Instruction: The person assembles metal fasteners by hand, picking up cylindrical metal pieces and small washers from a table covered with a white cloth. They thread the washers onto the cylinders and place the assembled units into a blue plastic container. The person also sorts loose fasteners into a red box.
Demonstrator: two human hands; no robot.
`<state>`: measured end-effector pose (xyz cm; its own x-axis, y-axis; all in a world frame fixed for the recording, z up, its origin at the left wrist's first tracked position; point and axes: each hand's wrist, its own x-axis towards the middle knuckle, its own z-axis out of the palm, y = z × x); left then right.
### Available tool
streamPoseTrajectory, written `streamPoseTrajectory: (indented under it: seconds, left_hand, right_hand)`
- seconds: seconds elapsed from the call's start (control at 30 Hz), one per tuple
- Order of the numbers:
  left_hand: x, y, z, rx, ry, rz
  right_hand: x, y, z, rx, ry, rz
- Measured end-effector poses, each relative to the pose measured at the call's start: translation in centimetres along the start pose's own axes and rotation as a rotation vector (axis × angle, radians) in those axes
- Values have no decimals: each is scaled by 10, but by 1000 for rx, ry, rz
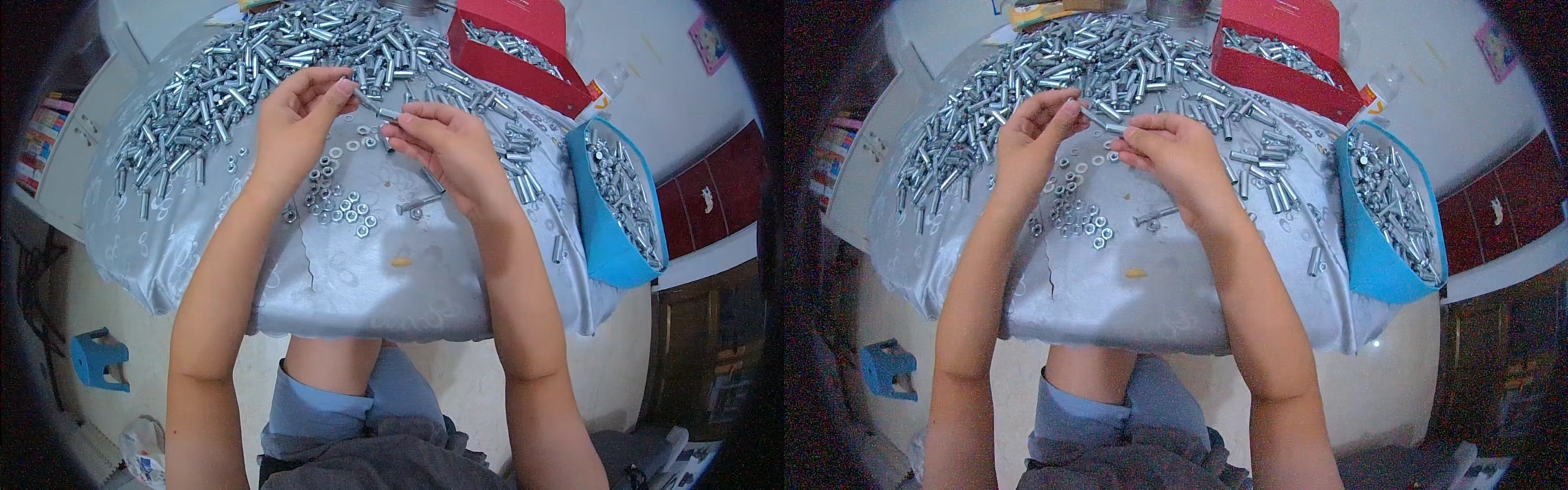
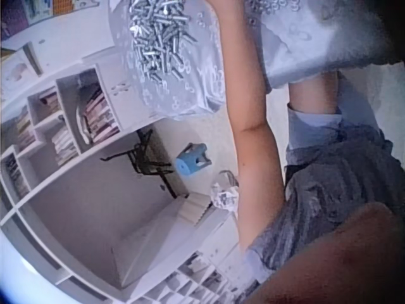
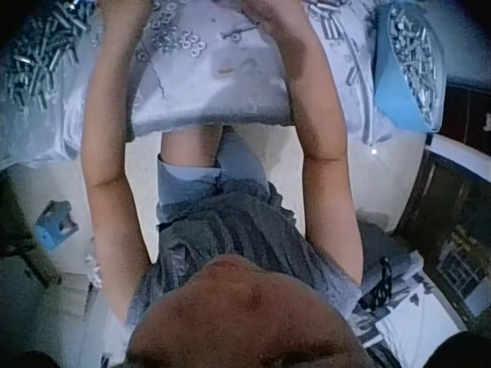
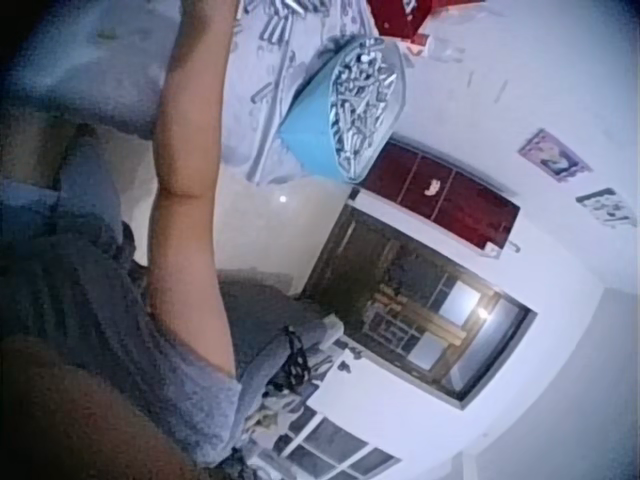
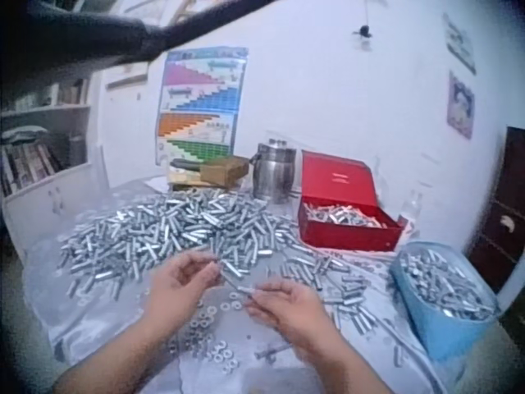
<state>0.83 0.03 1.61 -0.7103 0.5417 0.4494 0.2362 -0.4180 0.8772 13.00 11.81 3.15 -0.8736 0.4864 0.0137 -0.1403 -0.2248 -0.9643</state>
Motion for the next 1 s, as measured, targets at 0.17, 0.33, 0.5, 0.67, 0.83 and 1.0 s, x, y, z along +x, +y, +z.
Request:
streamPoseTrajectory:
  seconds: [0.17, 0.33, 0.5, 0.67, 0.83, 1.0]
  left_hand:
    - [-5, 9, 0, 261, -94, -141]
    - [-7, 19, -1, 233, -201, -372]
    - [-7, 19, -1, 158, -147, -316]
    - [-7, 19, -3, 77, -274, -495]
    - [-8, 27, -3, -3, -440, -642]
    - [1, 19, -12, -64, -139, -603]
  right_hand:
    - [-2, 0, 3, 76, -12, -34]
    - [-4, 0, 4, -123, -44, -154]
    - [-3, -3, 4, -50, -38, -153]
    - [-6, 0, 8, -77, -90, -143]
    - [-7, 1, 14, -122, -106, -198]
    - [-7, 9, 16, -598, -101, -354]
